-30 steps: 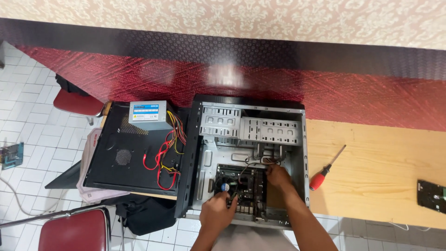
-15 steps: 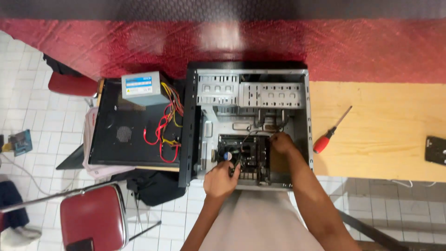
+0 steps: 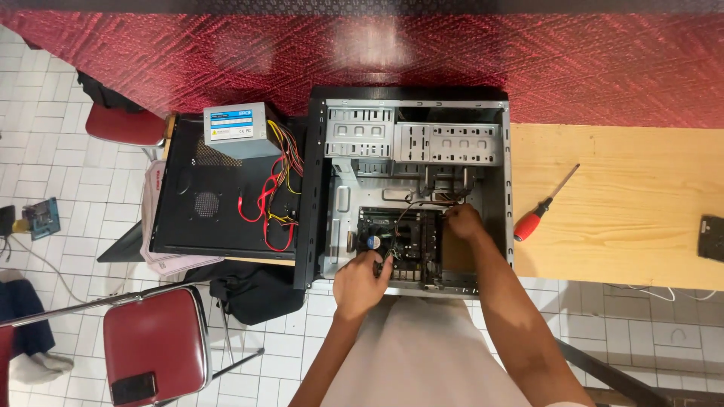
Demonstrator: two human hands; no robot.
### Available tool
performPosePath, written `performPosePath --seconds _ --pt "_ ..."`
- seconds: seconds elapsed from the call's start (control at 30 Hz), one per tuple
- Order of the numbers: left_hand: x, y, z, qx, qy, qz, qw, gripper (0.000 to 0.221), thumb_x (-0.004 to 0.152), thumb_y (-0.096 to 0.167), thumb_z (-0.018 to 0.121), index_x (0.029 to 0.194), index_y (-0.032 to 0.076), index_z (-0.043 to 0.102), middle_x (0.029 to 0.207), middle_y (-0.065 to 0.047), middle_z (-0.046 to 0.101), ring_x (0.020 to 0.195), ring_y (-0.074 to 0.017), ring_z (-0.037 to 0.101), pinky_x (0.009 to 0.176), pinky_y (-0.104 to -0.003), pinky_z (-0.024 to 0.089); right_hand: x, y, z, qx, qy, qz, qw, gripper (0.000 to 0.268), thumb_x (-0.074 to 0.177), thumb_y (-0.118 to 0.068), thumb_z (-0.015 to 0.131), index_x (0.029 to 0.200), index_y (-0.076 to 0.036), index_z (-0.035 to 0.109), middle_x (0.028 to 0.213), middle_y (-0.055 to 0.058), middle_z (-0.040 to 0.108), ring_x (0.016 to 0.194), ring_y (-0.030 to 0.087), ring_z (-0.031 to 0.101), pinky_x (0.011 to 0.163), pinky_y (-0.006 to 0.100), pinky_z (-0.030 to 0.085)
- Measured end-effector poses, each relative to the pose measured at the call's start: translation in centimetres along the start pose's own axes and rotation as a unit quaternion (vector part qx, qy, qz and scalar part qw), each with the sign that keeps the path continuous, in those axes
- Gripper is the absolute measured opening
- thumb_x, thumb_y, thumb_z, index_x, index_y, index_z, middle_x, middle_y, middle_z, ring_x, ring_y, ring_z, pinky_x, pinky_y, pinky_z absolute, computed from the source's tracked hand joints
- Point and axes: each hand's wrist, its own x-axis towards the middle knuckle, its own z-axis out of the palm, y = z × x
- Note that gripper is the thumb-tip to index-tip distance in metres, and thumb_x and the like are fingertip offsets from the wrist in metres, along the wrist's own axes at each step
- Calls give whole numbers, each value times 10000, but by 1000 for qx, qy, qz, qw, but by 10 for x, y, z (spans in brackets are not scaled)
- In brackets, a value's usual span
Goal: Connecting internal power and signal cables to a motherboard inside a PC case.
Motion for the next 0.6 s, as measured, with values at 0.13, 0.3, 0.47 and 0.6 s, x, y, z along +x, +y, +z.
performPosePath --seconds 0.13,0.3,0.47,0.6 --pt "0 -1 1 0 2 6 1000 365 949 549 584 906 210 711 715 -22 694 741 -288 749 657 -448 605 -11 -10 -4 -5 1 4 1000 308 943 -183 571 1112 -39 785 1139 240 750 1145 431 677 971 524 550" --pt "-1 -1 -1 -5 5 3 1000 349 945 535 606 896 206 712 699 -14 693 723 -276 748 650 -435 604 -13 -10 -4 -8 6 2 1000 312 925 -161 567 1105 -39 792 1141 249 749 1159 435 670 982 523 545" --pt "-2 1 -3 -5 -2 7 1000 320 932 505 617 910 201 714 704 -21 695 735 -285 749 660 -441 605 -26 -26 -11 -6 2 -6 1000 321 929 -147 565 1125 -18 784 1155 266 743 1173 450 661 1000 524 535" --pt "-2 2 -4 -2 -5 7 1000 282 917 471 633 915 201 712 703 -26 693 737 -290 749 662 -449 605 -29 -31 -14 -13 -2 -3 1000 327 936 -157 565 1134 -8 777 1161 260 744 1179 447 659 1013 531 529"
